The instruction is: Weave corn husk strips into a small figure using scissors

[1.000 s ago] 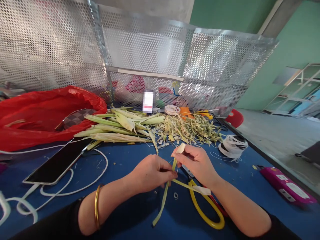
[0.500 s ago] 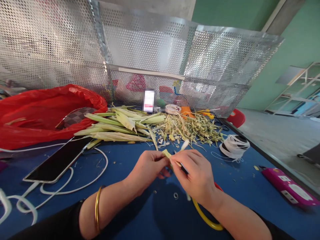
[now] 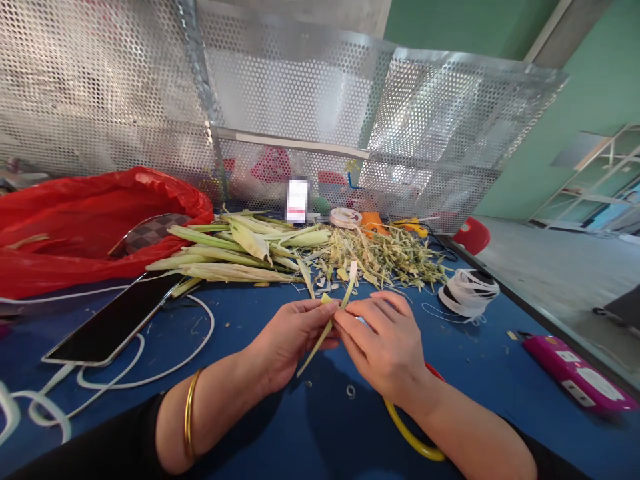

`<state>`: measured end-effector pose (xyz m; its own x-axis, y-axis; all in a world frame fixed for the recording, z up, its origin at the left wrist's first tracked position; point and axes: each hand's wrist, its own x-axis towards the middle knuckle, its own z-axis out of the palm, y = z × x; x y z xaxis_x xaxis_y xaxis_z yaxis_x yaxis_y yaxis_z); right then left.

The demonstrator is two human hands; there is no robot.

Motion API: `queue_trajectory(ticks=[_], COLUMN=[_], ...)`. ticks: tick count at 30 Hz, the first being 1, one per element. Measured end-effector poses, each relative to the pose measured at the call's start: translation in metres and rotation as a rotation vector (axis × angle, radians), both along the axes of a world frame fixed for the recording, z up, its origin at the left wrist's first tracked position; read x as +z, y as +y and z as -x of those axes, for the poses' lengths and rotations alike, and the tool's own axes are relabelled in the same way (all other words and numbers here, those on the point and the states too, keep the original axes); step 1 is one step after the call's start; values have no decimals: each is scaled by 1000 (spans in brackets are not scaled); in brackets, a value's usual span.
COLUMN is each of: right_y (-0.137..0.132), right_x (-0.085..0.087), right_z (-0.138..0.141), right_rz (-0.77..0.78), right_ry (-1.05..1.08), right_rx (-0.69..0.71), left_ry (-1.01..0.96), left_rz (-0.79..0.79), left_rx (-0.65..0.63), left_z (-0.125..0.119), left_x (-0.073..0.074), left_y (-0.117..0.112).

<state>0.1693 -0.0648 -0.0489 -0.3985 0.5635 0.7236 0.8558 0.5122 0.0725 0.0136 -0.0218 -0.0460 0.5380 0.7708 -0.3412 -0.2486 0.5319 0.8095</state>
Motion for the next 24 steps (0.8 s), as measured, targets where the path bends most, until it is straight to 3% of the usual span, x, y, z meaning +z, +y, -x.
queue_trajectory(ticks=[6, 13, 16, 18, 20, 24], right_y=[-3, -2, -1, -1, -1, -1], right_x=[-3, -8, -9, -9, -7, -1], right_z=[3, 12, 12, 11, 10, 6], right_rz=[-15, -52, -57, -4, 109, 498], right_ry=[-121, -338, -322, -163, 131, 729], right_rx=[42, 80, 90, 130, 149, 148], left_ry=[-60, -27, 0, 13, 37, 101], left_rz=[99, 30, -13, -56, -122, -205], left_rx=[72, 114, 87, 63, 51, 59], left_z=[-2, -6, -7, -7, -6, -5], left_x=[0, 1, 0, 0, 3, 7], left_y=[1, -3, -4, -5, -5, -5])
